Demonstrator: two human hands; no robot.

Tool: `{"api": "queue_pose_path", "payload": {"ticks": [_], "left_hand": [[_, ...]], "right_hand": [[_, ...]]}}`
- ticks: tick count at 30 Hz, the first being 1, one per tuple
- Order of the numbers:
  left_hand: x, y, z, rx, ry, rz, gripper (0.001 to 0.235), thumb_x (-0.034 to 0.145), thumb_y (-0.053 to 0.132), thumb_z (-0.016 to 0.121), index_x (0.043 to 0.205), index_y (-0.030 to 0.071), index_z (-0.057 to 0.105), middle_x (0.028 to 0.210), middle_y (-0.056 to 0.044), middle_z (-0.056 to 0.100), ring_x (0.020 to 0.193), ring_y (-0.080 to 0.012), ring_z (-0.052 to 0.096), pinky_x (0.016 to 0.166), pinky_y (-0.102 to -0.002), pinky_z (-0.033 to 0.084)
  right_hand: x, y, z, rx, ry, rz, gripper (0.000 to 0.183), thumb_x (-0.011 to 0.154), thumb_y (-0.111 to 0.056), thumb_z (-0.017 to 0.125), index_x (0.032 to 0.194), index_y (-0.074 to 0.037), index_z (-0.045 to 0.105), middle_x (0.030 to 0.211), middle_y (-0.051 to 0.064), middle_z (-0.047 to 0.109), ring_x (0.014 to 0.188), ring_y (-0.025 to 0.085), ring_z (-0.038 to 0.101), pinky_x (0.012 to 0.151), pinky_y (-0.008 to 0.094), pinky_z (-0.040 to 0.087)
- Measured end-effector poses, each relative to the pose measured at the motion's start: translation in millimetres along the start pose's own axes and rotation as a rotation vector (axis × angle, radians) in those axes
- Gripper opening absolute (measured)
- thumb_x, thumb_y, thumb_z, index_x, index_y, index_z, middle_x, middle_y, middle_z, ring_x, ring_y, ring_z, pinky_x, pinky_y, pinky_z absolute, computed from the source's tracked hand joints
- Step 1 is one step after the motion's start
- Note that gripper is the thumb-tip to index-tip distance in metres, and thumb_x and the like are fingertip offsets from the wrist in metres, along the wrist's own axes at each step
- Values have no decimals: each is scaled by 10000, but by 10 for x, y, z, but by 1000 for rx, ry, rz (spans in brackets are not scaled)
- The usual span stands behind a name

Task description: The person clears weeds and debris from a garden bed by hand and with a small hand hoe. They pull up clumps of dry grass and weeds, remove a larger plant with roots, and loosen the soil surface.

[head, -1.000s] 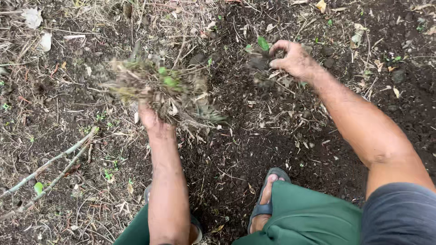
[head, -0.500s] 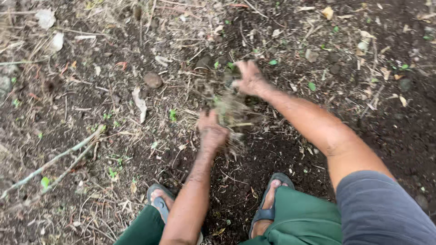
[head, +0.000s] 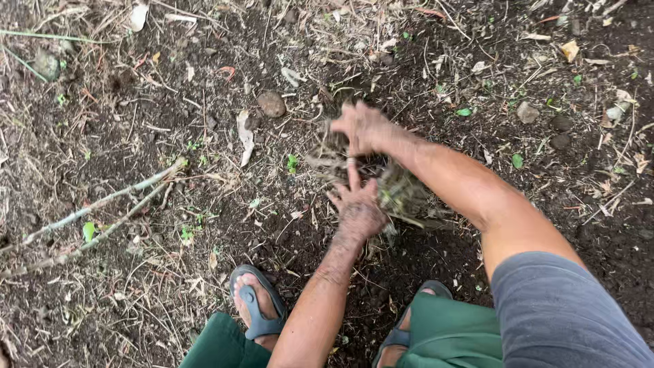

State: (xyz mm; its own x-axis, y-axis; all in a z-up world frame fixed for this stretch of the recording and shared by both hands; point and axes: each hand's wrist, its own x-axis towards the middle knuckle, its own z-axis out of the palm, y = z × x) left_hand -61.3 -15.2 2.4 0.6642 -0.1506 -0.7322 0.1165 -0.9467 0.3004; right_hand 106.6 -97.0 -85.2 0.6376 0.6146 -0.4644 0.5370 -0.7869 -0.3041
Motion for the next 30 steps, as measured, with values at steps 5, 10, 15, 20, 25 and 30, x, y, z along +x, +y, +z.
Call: {"api": "queue_pose_path", "payload": {"ticks": [5,10,15,20,25,30], "left_hand": [[115,-68,-74,5,-57,41,846,764,88,766,1512,228,397,1674,-216,15,1397,-508,310,1147,-613,349],[160,31,134,80,57,144,632,814,48,702,1405,164,514,1501,-257,320,1307,-477,451,1086,-578,441],[181,52,343,12,181,202,577,789,-24,658,1336,111,533,1467,-284,354,1275,-484,465,1024,-536,507],[284,65,442,32,201,228,615,783,10,692,1362,73,494,1441,-297,360,1266,-496,445,1037,-555,478],[544,-98,243,-160,156,95,707,743,-6,713,1407,81,485,1498,-247,389,1330,-377,464,1102,-491,482],[768,-215,-210,-188,299,143,817,732,38,760,1479,54,431,1554,-276,341,1442,-410,376,1201,-500,376]], "right_hand": [[-593,267,302,42,-6,144,611,733,-397,892,1290,-329,649,1189,79,530,1048,257,508,853,442,519],[-1477,895,471,228,296,345,566,741,-325,845,1269,-234,666,1210,118,530,1069,270,559,856,446,532],[-2405,1580,673,389,381,886,363,916,-366,702,1240,-205,671,1184,114,626,1072,267,638,870,476,575],[-2692,2096,720,336,452,1187,645,713,-220,887,1315,-272,662,1487,223,304,1226,416,465,922,505,540],[-2665,2227,629,442,348,1243,1060,686,-346,987,1567,-338,398,1585,220,158,1388,518,271,1049,592,427],[-2594,2284,620,671,289,1157,976,685,-429,940,1524,-251,475,1488,224,377,1358,424,447,1088,566,499]]}}
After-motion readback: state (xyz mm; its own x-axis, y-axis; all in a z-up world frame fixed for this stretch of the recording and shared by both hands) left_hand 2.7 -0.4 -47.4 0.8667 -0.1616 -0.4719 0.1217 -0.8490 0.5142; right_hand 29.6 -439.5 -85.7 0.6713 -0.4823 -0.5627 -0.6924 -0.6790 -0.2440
